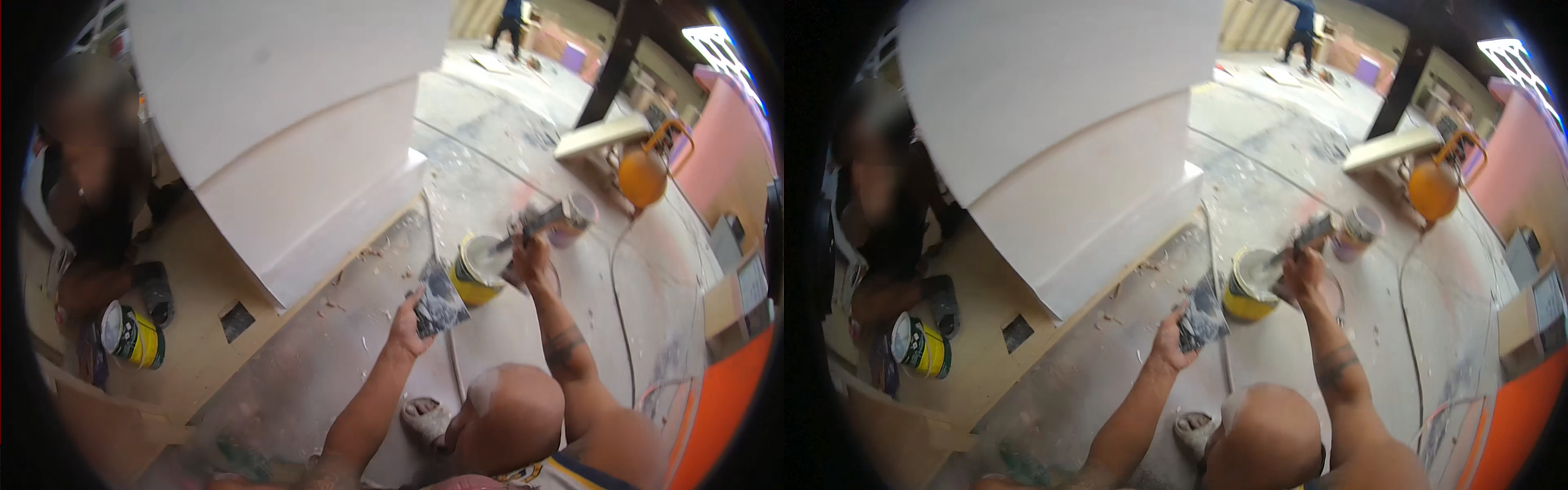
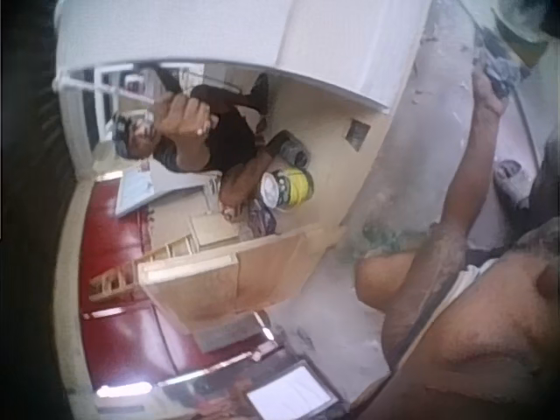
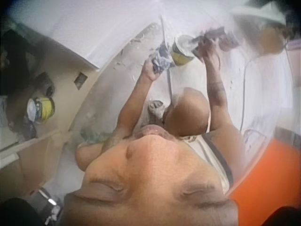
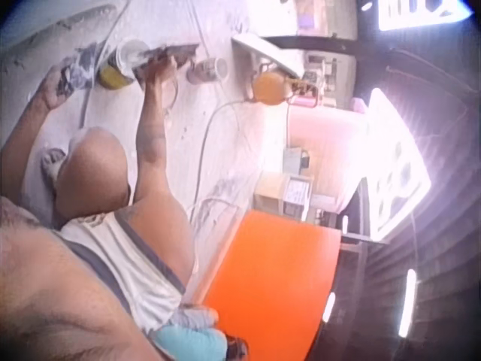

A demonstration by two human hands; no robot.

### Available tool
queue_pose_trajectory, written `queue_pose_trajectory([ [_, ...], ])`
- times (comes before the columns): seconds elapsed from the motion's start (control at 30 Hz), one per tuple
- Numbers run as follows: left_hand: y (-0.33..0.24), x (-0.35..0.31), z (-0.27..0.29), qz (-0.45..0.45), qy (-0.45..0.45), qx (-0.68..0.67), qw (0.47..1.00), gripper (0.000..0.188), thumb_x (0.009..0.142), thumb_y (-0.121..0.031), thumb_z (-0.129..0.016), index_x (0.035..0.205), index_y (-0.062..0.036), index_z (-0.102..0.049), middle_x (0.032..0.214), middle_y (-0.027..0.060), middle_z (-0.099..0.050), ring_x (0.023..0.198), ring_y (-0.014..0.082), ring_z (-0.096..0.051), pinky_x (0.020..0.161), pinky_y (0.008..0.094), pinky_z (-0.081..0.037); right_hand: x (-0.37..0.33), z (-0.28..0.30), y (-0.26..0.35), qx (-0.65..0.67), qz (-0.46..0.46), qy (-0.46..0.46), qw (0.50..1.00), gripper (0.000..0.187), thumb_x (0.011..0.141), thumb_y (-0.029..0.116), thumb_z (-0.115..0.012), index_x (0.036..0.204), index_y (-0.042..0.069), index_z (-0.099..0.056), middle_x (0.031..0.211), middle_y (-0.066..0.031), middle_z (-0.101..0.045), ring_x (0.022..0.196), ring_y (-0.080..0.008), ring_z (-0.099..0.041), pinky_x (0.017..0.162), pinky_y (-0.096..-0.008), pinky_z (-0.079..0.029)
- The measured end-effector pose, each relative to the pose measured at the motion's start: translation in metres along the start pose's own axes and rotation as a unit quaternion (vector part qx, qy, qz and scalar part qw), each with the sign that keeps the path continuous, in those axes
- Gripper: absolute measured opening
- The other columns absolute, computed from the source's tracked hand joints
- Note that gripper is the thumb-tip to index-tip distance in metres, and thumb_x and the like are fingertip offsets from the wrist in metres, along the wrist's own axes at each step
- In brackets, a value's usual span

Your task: The person applies putty to a wooden structure using putty knives, scooping the compound and spreading it along the surface and edges.

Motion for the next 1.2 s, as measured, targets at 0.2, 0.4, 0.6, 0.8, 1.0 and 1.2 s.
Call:
queue_pose_trajectory([
  [0.2, -0.016, -0.011, -0.015, -0.042, -0.04, 0.035, 0.998, 0.024, 0.098, -0.031, -0.058, 0.112, -0.0143, -0.067, 0.101, 0.0028, -0.074, 0.088, 0.0175, -0.073, 0.076, 0.0331, -0.061, 0.053, 0.093, 0.084, 0.043, 0.102, -0.098, 0.989, 0.045, 0.092, 0.037, -0.065, 0.063, 0.002, -0.062, 0.055, -0.0173, -0.06, 0.05, -0.0348, -0.062, 0.05, -0.0436, -0.047],
  [0.4, -0.009, 0.002, 0.02, -0.011, -0.022, 0.011, 1.0, 0.029, 0.1, -0.028, -0.055, 0.121, -0.0086, -0.061, 0.112, 0.0075, -0.071, 0.098, 0.0229, -0.07, 0.088, 0.0392, -0.058, 0.076, 0.094, 0.097, 0.072, 0.074, 0.008, 0.995, 0.044, 0.095, 0.036, -0.064, 0.066, 0.002, -0.065, 0.051, -0.0145, -0.058, 0.044, -0.0277, -0.061, 0.046, -0.041, -0.044],
  [0.6, 0.003, -0.005, -0.004, -0.015, -0.037, 0.014, 0.999, 0.022, 0.097, -0.03, -0.06, 0.107, -0.0118, -0.067, 0.096, 0.0028, -0.074, 0.081, 0.0181, -0.073, 0.073, 0.034, -0.061, -0.009, 0.006, 0.044, 0.069, 0.021, 0.02, 0.997, 0.039, 0.093, 0.03, -0.063, 0.066, 0.002, -0.062, 0.062, -0.0223, -0.061, 0.06, -0.0408, -0.064, 0.054, -0.0481, -0.048],
  [0.8, -0.007, -0.009, -0.007, -0.02, -0.049, 0.027, 0.998, 0.019, 0.096, -0.029, -0.061, 0.105, -0.013, -0.068, 0.092, 0.0021, -0.074, 0.077, 0.0179, -0.073, 0.069, 0.0333, -0.062, -0.007, 0.048, 0.073, 0.051, 0.095, -0.022, 0.994, 0.037, 0.091, 0.032, -0.066, 0.07, 0.002, -0.064, 0.06, -0.0192, -0.062, 0.056, -0.0377, -0.064, 0.054, -0.0456, -0.048],
  [1.0, -0.021, -0.011, 0.016, -0.03, -0.054, 0.02, 0.998, 0.023, 0.098, -0.028, -0.057, 0.11, -0.011, -0.065, 0.098, 0.0046, -0.073, 0.084, 0.02, -0.072, 0.076, 0.036, -0.06, 0.051, 0.118, 0.114, 0.06, -0.003, 0.007, 0.998, 0.039, 0.09, 0.035, -0.068, 0.073, -0.001, -0.067, 0.058, -0.0183, -0.062, 0.054, -0.0341, -0.064, 0.054, -0.0412, -0.048],
  [1.2, 0.0, 0.006, 0.018, -0.005, -0.033, 0.015, 0.999, 0.025, 0.1, -0.028, -0.055, 0.115, -0.0094, -0.064, 0.105, 0.0058, -0.072, 0.092, 0.0214, -0.071, 0.085, 0.0374, -0.059, 0.017, 0.012, 0.016, 0.042, -0.054, -0.007, 0.998, 0.039, 0.093, 0.036, -0.063, 0.079, 0.0, -0.068, 0.063, -0.021, -0.064, 0.062, -0.0384, -0.067, 0.06, -0.0486, -0.05],
])
Point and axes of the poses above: each hand's wrist, its own x-axis towards the middle knuckle, its own z-axis out of the back of the hand, y = z × x, the point moved 5 cm from there along x, towards the middle knuckle
